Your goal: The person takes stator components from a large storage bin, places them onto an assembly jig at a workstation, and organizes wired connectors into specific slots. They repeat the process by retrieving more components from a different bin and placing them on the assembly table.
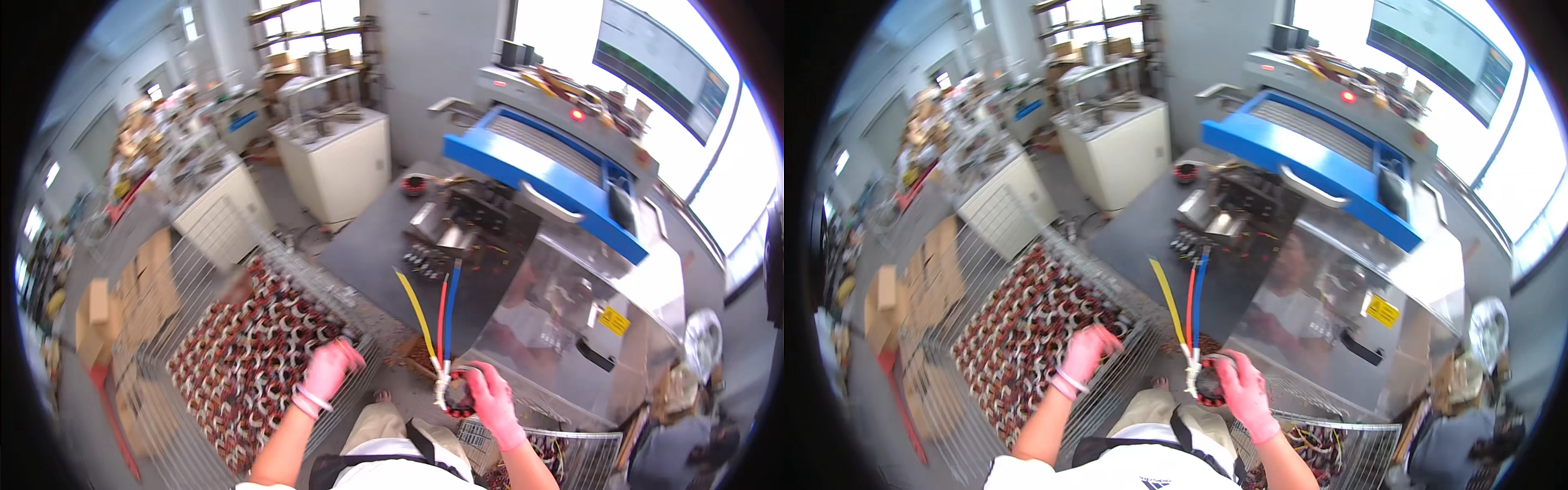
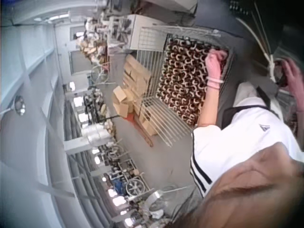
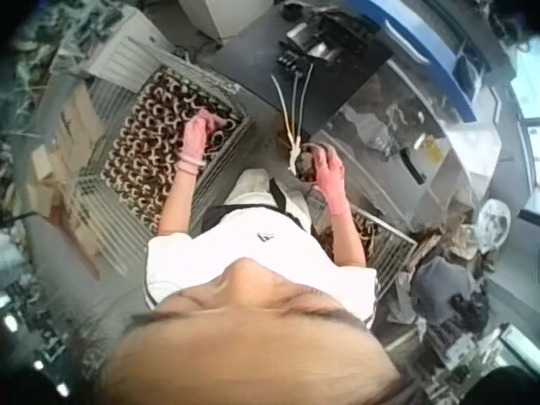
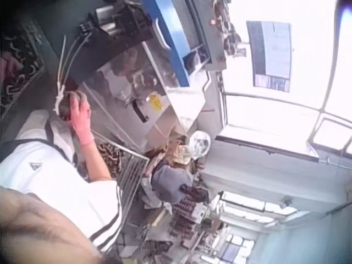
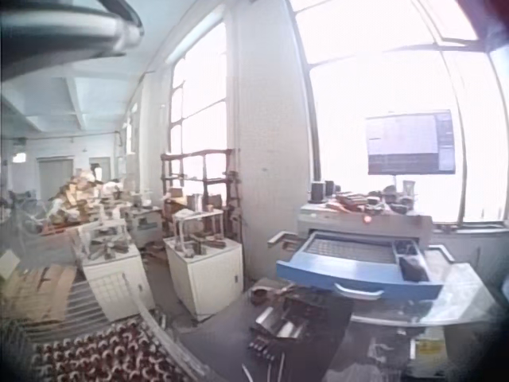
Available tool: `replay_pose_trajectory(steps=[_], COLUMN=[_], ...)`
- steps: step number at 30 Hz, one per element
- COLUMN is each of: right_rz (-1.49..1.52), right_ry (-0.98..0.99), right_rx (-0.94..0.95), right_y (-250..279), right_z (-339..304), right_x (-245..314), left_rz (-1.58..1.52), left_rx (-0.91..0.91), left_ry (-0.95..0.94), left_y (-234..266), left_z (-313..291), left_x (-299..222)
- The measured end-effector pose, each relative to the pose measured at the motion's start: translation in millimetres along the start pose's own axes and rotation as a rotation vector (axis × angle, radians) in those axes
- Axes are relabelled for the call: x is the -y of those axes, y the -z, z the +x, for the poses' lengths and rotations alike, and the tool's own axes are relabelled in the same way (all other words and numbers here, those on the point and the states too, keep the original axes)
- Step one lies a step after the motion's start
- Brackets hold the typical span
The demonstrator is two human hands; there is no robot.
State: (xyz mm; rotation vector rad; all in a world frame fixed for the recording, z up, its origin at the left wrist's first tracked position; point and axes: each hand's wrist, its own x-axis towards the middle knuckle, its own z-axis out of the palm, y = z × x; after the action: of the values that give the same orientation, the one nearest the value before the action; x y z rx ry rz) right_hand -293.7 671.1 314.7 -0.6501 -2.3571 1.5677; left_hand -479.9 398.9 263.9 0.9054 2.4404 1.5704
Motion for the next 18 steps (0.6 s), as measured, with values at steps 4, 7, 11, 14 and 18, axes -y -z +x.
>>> replay_pose_trajectory(steps=[4,7,11,14,18], right_rz=[0.039,-0.071,-0.261,-0.365,-0.612], right_ry=[-0.086,-0.057,0.053,0.061,0.173], right_rx=[0.023,-0.055,-0.095,-0.069,-0.148], right_y=[-2,-18,-58,-78,-94], right_z=[39,59,98,132,200], right_x=[16,12,37,45,26], left_rz=[0.448,-0.196,-0.702,-0.764,-0.797], left_rx=[0.589,0.436,0.195,0.192,-0.046], left_ry=[0.065,0.353,0.426,0.527,0.47], left_y=[-47,-40,-24,-27,-9], left_z=[18,86,183,236,250], left_x=[-15,-34,-46,-21,25])
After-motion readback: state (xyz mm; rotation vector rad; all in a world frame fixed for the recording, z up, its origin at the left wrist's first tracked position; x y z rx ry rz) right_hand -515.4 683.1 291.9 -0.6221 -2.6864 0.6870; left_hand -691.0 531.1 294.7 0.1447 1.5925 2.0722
